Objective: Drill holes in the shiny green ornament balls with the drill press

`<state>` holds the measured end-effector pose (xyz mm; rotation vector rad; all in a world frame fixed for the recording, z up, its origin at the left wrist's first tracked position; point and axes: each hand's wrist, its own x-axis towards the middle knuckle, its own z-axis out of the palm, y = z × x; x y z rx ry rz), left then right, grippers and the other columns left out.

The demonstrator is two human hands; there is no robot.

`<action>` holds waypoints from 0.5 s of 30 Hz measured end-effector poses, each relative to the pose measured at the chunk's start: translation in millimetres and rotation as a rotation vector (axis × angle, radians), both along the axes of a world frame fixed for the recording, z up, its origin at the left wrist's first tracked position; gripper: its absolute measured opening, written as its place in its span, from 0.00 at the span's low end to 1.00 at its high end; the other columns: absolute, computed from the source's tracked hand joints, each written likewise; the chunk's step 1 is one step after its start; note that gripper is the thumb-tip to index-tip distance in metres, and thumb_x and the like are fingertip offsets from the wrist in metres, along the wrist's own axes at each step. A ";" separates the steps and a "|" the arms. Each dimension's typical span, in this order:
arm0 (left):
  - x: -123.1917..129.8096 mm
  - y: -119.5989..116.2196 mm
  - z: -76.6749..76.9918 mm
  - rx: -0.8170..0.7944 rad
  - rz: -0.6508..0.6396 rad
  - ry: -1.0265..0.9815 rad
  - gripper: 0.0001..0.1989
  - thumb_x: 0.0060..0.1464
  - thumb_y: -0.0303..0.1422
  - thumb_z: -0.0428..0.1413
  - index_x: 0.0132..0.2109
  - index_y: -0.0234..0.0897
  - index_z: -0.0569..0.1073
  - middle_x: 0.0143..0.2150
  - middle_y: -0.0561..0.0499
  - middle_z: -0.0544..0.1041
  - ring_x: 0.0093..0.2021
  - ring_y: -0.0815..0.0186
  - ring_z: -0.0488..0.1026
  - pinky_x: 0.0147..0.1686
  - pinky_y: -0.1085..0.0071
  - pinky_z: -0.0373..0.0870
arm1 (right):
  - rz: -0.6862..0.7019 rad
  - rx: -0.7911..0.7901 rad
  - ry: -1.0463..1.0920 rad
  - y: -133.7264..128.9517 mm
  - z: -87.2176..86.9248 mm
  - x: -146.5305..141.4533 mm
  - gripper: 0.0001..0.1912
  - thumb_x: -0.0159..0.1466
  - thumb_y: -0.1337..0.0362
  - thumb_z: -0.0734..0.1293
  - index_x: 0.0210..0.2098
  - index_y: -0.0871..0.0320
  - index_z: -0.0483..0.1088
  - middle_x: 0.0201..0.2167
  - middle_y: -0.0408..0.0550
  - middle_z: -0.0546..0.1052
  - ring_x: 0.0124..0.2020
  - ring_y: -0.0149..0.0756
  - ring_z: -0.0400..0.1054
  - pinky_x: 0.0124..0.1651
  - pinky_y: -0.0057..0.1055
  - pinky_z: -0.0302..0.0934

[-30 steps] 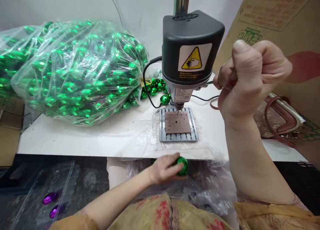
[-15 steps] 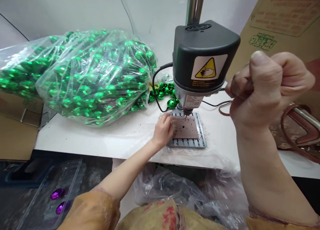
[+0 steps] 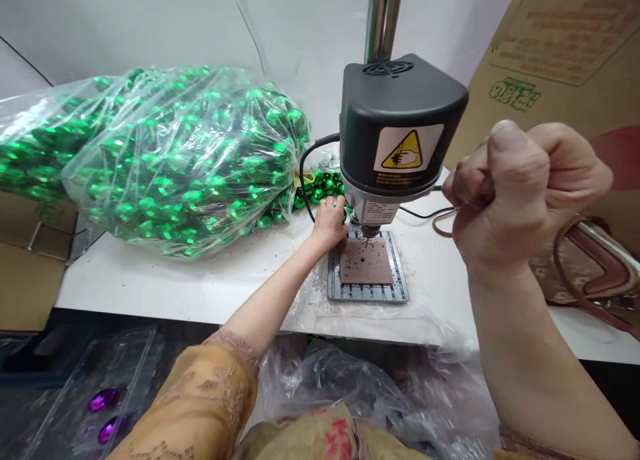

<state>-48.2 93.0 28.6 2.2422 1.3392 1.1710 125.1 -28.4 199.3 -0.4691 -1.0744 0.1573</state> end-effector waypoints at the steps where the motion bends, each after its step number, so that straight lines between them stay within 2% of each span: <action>1: -3.3 -9.2 2.3 0.010 0.004 0.068 0.17 0.43 0.27 0.67 0.42 0.37 0.73 0.43 0.41 0.73 0.53 0.44 0.67 0.58 0.48 0.63 | -0.001 0.001 0.000 0.2 0.1 0.3 0.20 0.62 0.66 0.68 0.18 0.54 0.57 0.11 0.34 0.58 0.11 0.25 0.51 0.16 0.32 0.43; 3: -10.5 -30.0 6.7 0.008 -0.012 0.175 0.17 0.44 0.27 0.66 0.42 0.37 0.73 0.40 0.42 0.74 0.52 0.45 0.67 0.58 0.50 0.63 | 0.002 -0.011 -0.007 0.4 0.3 0.9 0.21 0.61 0.65 0.69 0.17 0.54 0.57 0.10 0.34 0.59 0.11 0.25 0.50 0.17 0.32 0.43; 5: -18.3 -51.1 10.2 -0.025 -0.062 0.157 0.17 0.47 0.29 0.65 0.46 0.37 0.73 0.42 0.43 0.75 0.52 0.47 0.69 0.57 0.52 0.64 | 0.008 -0.020 -0.004 0.4 0.4 1.2 0.21 0.61 0.64 0.69 0.17 0.54 0.57 0.10 0.34 0.59 0.11 0.24 0.50 0.17 0.32 0.44; 7: -25.2 -69.1 12.1 -0.102 -0.119 0.004 0.19 0.53 0.34 0.63 0.51 0.38 0.73 0.48 0.43 0.77 0.53 0.50 0.71 0.57 0.55 0.66 | 0.018 -0.011 0.011 0.2 0.4 1.0 0.20 0.61 0.65 0.69 0.18 0.54 0.57 0.10 0.34 0.59 0.11 0.25 0.50 0.17 0.33 0.43; 9: -29.7 -82.5 11.8 -0.248 -0.176 -0.242 0.20 0.60 0.41 0.59 0.56 0.40 0.71 0.52 0.45 0.77 0.53 0.56 0.73 0.54 0.59 0.69 | 0.021 0.000 0.027 0.1 0.2 0.7 0.19 0.61 0.66 0.69 0.18 0.53 0.58 0.10 0.34 0.60 0.11 0.26 0.50 0.16 0.33 0.42; 11: -30.8 -91.0 9.0 -0.420 -0.210 -0.482 0.22 0.63 0.48 0.55 0.58 0.42 0.70 0.51 0.47 0.78 0.49 0.60 0.76 0.48 0.63 0.72 | 0.028 -0.008 0.025 0.3 -0.1 0.7 0.20 0.61 0.66 0.69 0.18 0.54 0.58 0.10 0.34 0.60 0.11 0.25 0.50 0.16 0.33 0.42; 13: -28.7 -95.5 4.6 -0.516 -0.207 -0.638 0.24 0.60 0.52 0.57 0.55 0.42 0.70 0.47 0.48 0.78 0.44 0.63 0.76 0.44 0.66 0.73 | 0.039 -0.012 0.020 0.8 -0.4 1.0 0.20 0.61 0.64 0.70 0.18 0.54 0.57 0.10 0.34 0.60 0.11 0.25 0.50 0.16 0.32 0.43; 15: -25.0 -97.1 0.1 -0.511 -0.183 -0.705 0.25 0.53 0.52 0.64 0.49 0.41 0.70 0.41 0.50 0.77 0.42 0.65 0.75 0.42 0.68 0.73 | 0.058 -0.002 0.025 1.4 -0.6 1.4 0.20 0.61 0.64 0.70 0.18 0.54 0.58 0.10 0.34 0.60 0.11 0.25 0.50 0.16 0.32 0.42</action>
